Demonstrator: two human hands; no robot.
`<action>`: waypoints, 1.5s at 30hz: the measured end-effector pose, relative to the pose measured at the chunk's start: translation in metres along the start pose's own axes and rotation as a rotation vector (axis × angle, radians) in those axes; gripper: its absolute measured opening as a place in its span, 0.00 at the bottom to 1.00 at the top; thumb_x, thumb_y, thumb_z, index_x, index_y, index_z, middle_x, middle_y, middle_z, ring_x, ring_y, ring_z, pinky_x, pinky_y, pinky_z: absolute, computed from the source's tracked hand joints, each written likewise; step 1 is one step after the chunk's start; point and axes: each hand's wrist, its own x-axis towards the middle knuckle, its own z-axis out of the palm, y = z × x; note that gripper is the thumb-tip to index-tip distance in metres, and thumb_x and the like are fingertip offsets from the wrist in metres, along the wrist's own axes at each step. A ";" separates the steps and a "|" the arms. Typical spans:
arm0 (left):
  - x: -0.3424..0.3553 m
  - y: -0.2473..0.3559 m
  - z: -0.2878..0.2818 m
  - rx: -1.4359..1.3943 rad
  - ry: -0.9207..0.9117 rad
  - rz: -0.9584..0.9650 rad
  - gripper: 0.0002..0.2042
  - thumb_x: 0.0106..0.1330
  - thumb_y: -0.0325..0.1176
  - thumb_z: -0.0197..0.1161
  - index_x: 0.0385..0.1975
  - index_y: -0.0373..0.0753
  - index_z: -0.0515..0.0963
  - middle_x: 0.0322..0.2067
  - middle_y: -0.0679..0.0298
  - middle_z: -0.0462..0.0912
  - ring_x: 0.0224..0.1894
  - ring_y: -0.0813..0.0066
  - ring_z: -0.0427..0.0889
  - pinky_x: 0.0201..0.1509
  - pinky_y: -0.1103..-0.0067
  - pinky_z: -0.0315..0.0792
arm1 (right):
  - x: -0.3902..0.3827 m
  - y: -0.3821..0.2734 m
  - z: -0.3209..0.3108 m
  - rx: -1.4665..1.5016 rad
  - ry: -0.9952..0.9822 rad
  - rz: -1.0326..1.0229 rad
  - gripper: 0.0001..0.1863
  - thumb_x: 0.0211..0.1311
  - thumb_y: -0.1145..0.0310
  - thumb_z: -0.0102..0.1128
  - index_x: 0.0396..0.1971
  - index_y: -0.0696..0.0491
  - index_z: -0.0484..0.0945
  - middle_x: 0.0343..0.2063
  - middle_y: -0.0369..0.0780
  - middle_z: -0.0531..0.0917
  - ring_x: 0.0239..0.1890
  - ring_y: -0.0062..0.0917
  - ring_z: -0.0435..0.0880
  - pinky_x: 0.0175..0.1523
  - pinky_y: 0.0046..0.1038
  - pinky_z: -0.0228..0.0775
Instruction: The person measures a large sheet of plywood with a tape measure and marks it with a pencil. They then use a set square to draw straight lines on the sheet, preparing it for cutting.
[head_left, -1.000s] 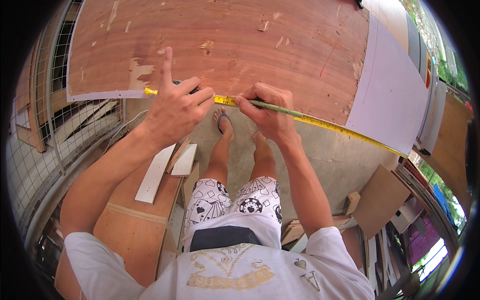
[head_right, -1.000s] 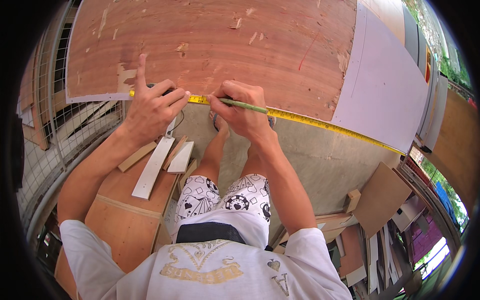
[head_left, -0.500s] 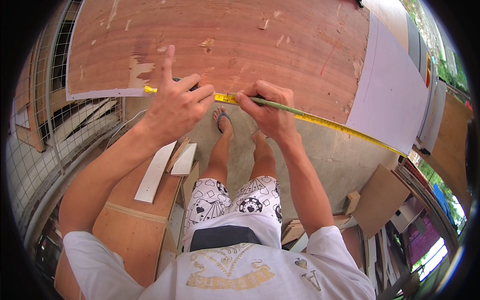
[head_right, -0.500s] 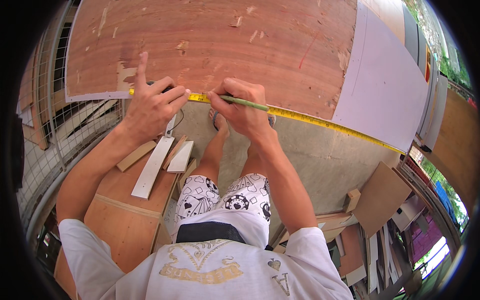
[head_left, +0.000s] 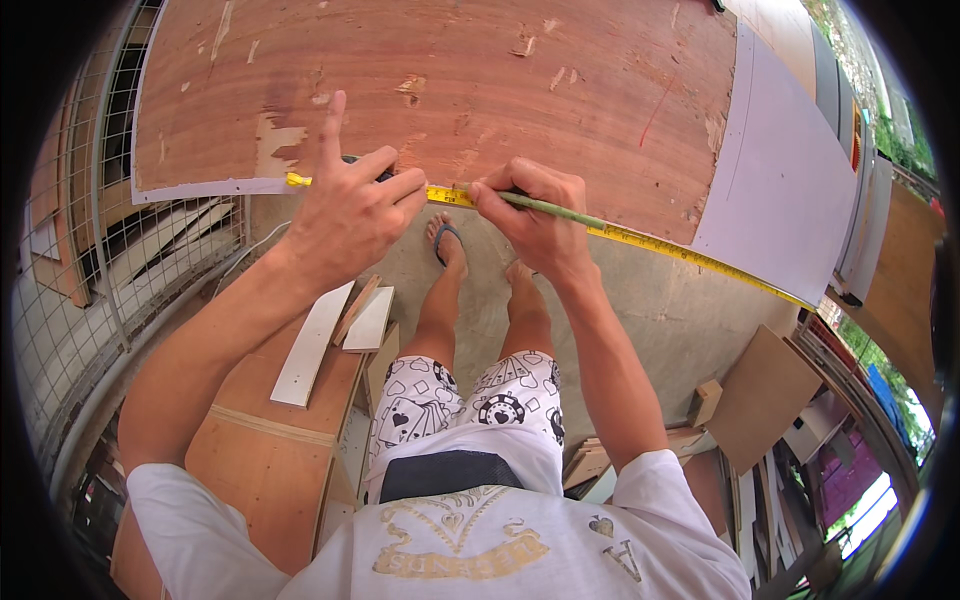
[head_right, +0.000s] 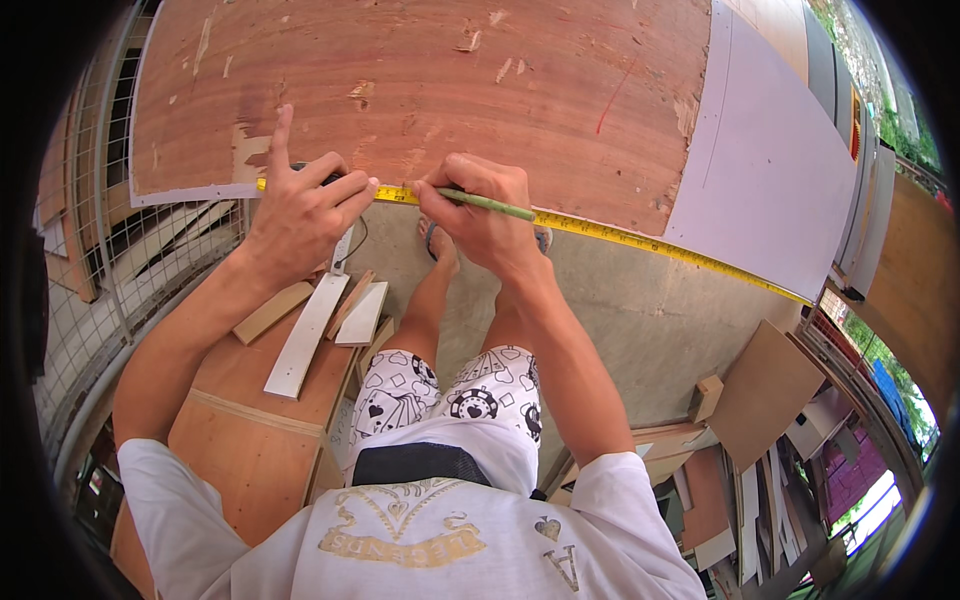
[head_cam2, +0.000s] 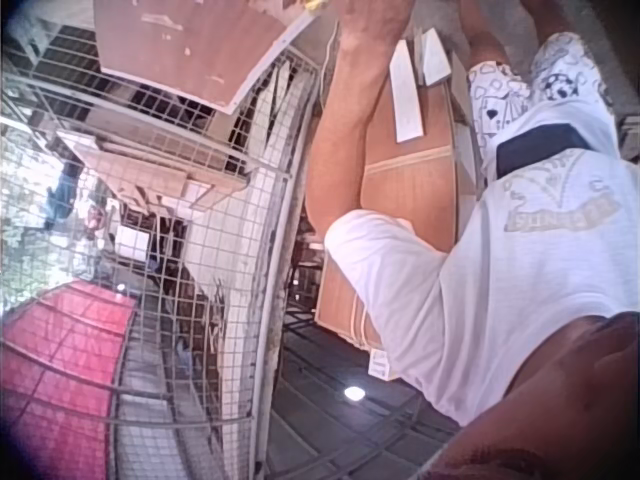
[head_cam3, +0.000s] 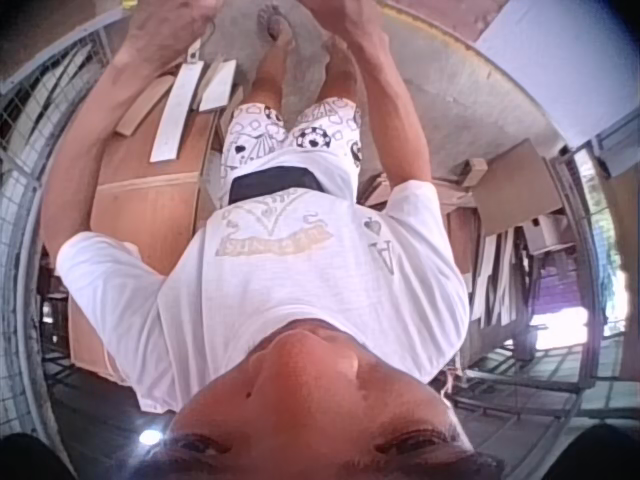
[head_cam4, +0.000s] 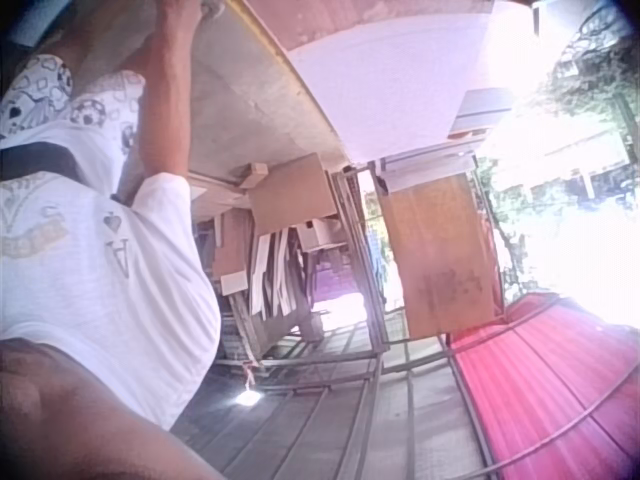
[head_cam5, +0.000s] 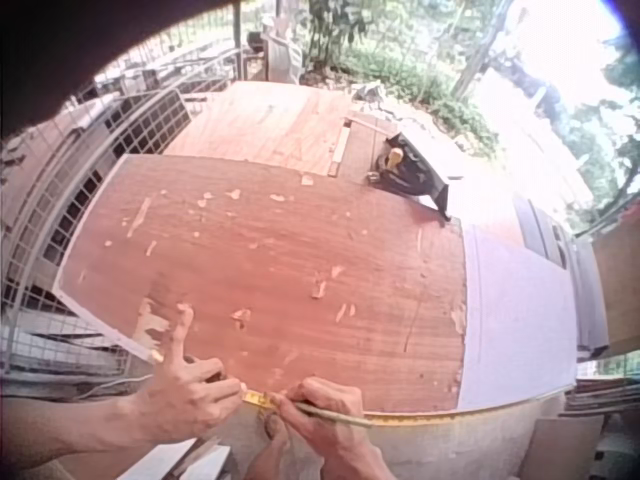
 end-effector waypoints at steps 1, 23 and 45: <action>0.000 0.000 0.000 0.003 0.000 -0.001 0.06 0.63 0.31 0.62 0.27 0.44 0.86 0.29 0.76 0.76 0.40 0.76 0.81 0.78 0.29 0.45 | 0.000 0.000 0.001 0.007 0.013 -0.001 0.09 0.59 0.72 0.76 0.24 0.59 0.84 0.21 0.40 0.87 0.21 0.18 0.83 0.27 0.23 0.72; -0.019 -0.002 -0.011 0.025 0.011 0.039 0.13 0.63 0.30 0.63 0.47 0.41 0.86 0.38 0.71 0.82 0.43 0.72 0.81 0.66 0.55 0.66 | -0.007 -0.034 -0.049 0.282 0.081 0.120 0.08 0.69 0.78 0.60 0.43 0.59 0.86 0.37 0.42 0.90 0.36 0.26 0.86 0.45 0.26 0.78; -0.001 0.011 -0.152 -0.108 0.238 0.011 0.14 0.58 0.29 0.73 0.45 0.40 0.87 0.37 0.64 0.84 0.43 0.61 0.81 0.49 0.61 0.73 | -0.071 -0.117 -0.293 -0.839 0.004 -0.156 0.17 0.66 0.47 0.67 0.23 0.42 0.83 0.24 0.33 0.85 0.37 0.31 0.85 0.50 0.39 0.66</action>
